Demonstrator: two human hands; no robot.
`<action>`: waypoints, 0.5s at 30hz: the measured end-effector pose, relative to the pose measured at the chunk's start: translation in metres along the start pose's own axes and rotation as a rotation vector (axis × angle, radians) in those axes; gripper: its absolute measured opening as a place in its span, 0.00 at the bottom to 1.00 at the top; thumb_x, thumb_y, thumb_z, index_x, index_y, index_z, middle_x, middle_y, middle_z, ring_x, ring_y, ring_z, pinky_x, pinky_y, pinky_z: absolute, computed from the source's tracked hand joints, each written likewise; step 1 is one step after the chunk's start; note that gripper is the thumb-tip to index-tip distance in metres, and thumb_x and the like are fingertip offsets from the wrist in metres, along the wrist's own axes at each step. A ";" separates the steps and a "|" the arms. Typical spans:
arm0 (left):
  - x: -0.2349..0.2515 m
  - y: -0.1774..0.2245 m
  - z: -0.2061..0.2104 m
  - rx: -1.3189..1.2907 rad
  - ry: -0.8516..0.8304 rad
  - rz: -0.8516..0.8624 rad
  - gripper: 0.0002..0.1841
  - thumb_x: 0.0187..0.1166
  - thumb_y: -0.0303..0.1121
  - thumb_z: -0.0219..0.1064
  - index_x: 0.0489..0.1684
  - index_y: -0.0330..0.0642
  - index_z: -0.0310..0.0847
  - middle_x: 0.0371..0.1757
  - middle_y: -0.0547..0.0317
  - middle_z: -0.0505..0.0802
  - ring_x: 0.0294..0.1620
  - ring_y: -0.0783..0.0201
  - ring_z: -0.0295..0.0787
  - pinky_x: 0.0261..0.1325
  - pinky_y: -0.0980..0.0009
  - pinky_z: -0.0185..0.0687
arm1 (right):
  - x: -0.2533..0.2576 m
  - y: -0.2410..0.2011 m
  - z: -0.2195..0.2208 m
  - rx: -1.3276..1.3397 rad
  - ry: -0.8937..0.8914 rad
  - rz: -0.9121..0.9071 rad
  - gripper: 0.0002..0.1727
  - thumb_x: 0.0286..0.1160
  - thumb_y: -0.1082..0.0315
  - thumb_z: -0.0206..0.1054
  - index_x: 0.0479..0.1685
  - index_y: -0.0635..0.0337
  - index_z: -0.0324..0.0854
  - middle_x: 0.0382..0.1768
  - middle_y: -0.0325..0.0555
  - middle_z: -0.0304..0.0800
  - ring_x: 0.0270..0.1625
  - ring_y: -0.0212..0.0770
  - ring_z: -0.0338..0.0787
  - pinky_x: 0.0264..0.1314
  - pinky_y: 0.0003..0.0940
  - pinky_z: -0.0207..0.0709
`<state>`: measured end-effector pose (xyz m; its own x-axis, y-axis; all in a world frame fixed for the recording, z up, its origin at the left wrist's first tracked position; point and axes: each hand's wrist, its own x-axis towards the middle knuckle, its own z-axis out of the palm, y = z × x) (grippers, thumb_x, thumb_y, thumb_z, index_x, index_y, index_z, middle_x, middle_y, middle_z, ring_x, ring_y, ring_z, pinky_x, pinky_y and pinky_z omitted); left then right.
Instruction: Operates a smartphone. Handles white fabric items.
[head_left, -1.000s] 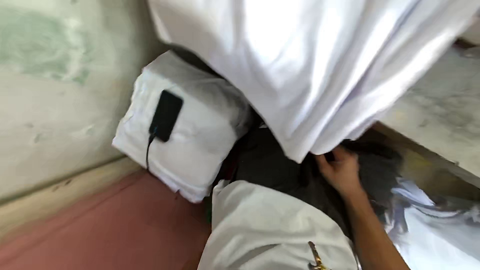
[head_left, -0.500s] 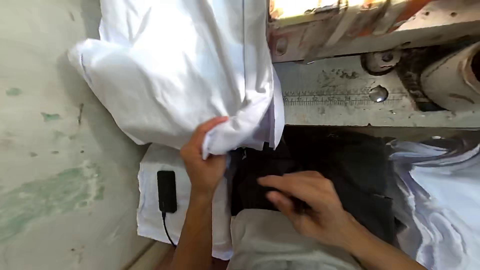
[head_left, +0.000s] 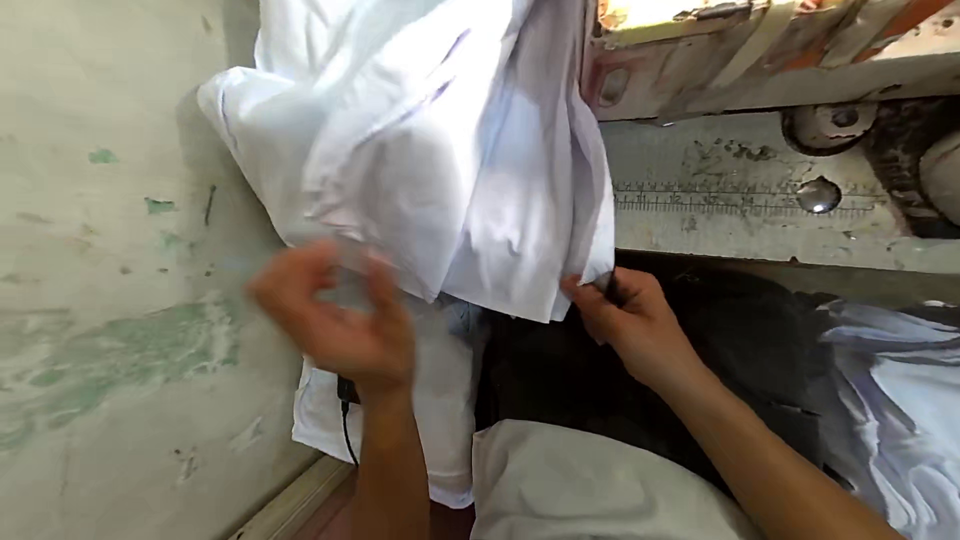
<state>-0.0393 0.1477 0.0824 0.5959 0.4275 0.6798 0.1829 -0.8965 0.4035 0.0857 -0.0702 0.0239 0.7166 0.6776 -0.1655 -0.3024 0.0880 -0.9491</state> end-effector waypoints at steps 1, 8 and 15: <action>-0.014 0.012 0.005 -0.001 -0.140 0.092 0.23 0.80 0.53 0.70 0.66 0.52 0.76 0.61 0.64 0.83 0.66 0.70 0.78 0.72 0.69 0.72 | 0.000 -0.002 0.000 0.060 -0.015 0.013 0.13 0.83 0.66 0.63 0.27 0.45 0.81 0.15 0.20 0.74 0.16 0.16 0.69 0.20 0.14 0.66; -0.015 0.018 0.008 -0.356 -0.272 -0.199 0.05 0.79 0.33 0.73 0.42 0.45 0.93 0.36 0.73 0.88 0.35 0.84 0.83 0.40 0.86 0.81 | -0.006 0.005 -0.002 0.145 0.026 0.116 0.15 0.84 0.67 0.60 0.25 0.45 0.80 0.13 0.22 0.72 0.14 0.17 0.68 0.19 0.14 0.64; -0.014 0.013 0.013 -0.686 -0.104 -0.737 0.06 0.90 0.32 0.56 0.57 0.54 0.66 0.45 0.69 0.96 0.27 0.72 0.92 0.28 0.77 0.89 | -0.006 0.010 0.001 0.242 0.076 0.200 0.16 0.84 0.68 0.60 0.23 0.48 0.79 0.10 0.25 0.69 0.12 0.20 0.66 0.17 0.15 0.64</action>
<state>-0.0350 0.1285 0.0701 0.5873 0.8058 0.0758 0.0631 -0.1390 0.9883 0.0776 -0.0724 0.0161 0.6695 0.6437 -0.3706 -0.5766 0.1359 -0.8056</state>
